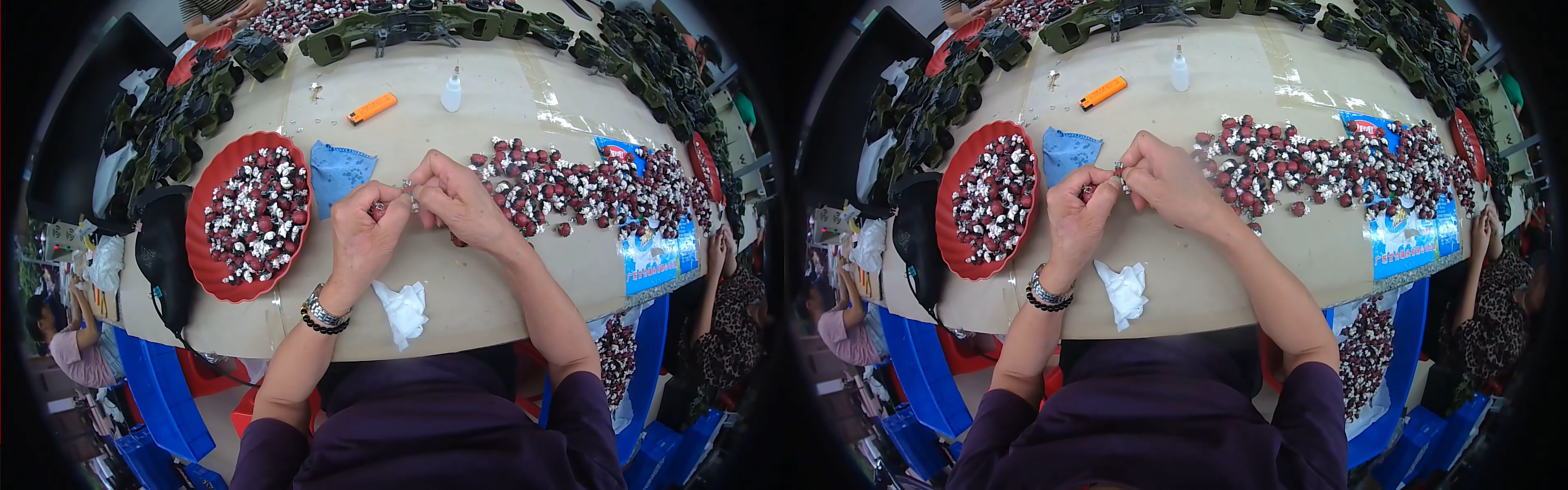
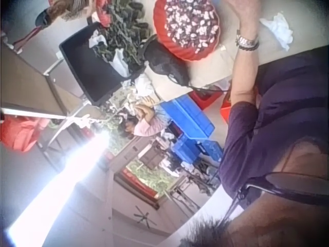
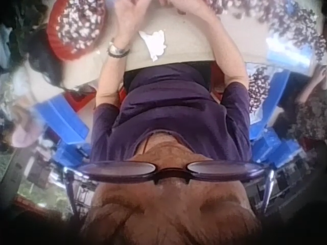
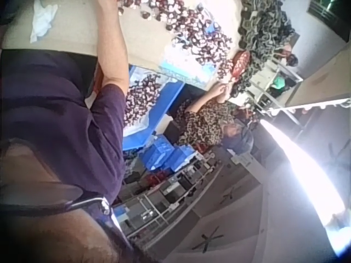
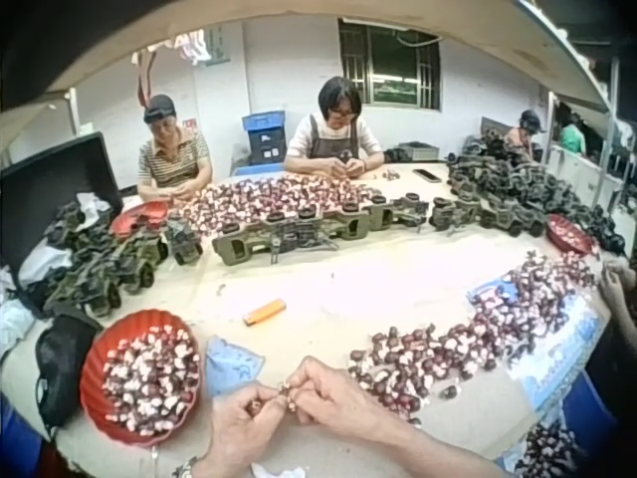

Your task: The person assembles small toy parts by hand, applying glue from a squeeze bottle onto the components and joining the pieces together.

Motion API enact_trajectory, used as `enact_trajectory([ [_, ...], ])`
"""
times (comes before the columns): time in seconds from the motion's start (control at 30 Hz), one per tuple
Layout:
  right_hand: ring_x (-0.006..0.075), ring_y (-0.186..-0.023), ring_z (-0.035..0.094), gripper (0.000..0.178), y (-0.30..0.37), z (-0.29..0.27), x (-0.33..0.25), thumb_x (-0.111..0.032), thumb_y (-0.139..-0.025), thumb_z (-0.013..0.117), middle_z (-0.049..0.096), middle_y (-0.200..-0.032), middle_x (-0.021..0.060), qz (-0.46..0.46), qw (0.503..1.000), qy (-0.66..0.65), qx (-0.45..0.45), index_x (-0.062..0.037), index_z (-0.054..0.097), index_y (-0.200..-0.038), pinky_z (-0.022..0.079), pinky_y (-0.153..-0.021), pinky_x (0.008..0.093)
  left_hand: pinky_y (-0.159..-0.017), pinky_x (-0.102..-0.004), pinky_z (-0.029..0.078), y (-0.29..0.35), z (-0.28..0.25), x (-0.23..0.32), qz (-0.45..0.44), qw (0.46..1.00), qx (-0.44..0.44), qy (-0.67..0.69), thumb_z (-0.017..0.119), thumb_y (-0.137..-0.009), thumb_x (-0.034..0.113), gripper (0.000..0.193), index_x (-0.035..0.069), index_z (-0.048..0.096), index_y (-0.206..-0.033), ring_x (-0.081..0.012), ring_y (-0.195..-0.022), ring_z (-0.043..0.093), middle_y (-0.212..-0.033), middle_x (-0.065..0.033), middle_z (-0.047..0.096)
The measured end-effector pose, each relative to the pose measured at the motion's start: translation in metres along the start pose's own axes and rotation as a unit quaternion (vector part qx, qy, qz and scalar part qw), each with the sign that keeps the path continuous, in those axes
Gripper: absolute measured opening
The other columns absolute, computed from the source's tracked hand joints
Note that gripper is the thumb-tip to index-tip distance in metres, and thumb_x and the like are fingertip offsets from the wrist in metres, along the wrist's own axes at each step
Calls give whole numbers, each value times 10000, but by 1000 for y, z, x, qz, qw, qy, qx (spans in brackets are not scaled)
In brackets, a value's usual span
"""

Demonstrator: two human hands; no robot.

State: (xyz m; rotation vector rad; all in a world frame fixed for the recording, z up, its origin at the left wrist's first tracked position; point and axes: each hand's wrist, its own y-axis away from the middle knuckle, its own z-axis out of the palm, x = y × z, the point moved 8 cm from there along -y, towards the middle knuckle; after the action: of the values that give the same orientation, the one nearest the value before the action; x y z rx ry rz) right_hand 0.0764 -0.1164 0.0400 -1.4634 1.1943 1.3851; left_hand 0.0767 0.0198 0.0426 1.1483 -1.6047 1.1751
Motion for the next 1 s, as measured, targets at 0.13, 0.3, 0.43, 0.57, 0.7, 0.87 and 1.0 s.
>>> enact_trajectory([
  [0.13, 40, -567, 469, 94, 0, 1, 0, -78, -879, 489, 548, -651, 8, 1, 1000, 4, -1, -16, 509, -947, 375, -511, 218, -491, -221, 347, 0, 0, 0, 6, 1000, 1, -6, 646, -821, 54, 94, -38, 647, -804, -30, -562, 422, -638, 4, 529],
  [0.3, 39, -568, 464, 95, 0, 1, 1, -83, -879, 489, 548, -656, 10, -9, 1000, -1, -6, -14, 508, -942, 371, -509, 216, -482, -217, 327, 0, 1, -4, -7, 1000, 1, 9, 643, -824, 41, 85, -37, 637, -789, -21, -553, 398, -623, 21, 511],
  [0.43, 40, -565, 462, 92, -1, 0, 1, -85, -878, 488, 548, -653, 10, -4, 1000, -7, -5, -18, 509, -937, 371, -508, 216, -479, -217, 322, 0, 1, -2, -6, 1000, -3, 6, 643, -826, 42, 91, -39, 635, -786, -19, -552, 393, -616, 25, 505],
  [0.57, 44, -555, 456, 89, -2, 1, 7, -82, -876, 486, 548, -647, 10, 16, 1000, -23, -9, -21, 512, -935, 372, -506, 215, -478, -218, 322, 0, 1, -3, -14, 1000, -2, 8, 643, -827, 43, 95, -42, 635, -785, -18, -550, 397, -610, 25, 509],
  [0.7, 47, -549, 450, 87, -3, 2, 11, -79, -875, 483, 547, -642, 12, 22, 999, -34, -13, -22, 513, -933, 370, -503, 215, -477, -219, 329, 1, 1, -2, -12, 1000, 2, 1, 643, -828, 44, 97, -43, 638, -786, -19, -545, 411, -604, 18, 522],
  [0.87, 48, -547, 448, 86, -3, 2, 11, -80, -875, 483, 544, -639, 12, 27, 999, -35, -14, -23, 512, -932, 367, -499, 217, -476, -219, 334, 1, 1, -5, -18, 1000, 1, -1, 649, -826, 50, 99, -43, 642, -790, -19, -540, 414, -598, 15, 523],
  [1.0, 50, -546, 447, 84, -2, 2, 11, -82, -876, 484, 544, -638, 14, 32, 999, -41, -16, -24, 511, -931, 362, -496, 216, -477, -218, 337, 1, 1, -6, -19, 1000, 1, 1, 653, -825, 54, 101, -42, 645, -795, -19, -540, 416, -598, 15, 526],
])
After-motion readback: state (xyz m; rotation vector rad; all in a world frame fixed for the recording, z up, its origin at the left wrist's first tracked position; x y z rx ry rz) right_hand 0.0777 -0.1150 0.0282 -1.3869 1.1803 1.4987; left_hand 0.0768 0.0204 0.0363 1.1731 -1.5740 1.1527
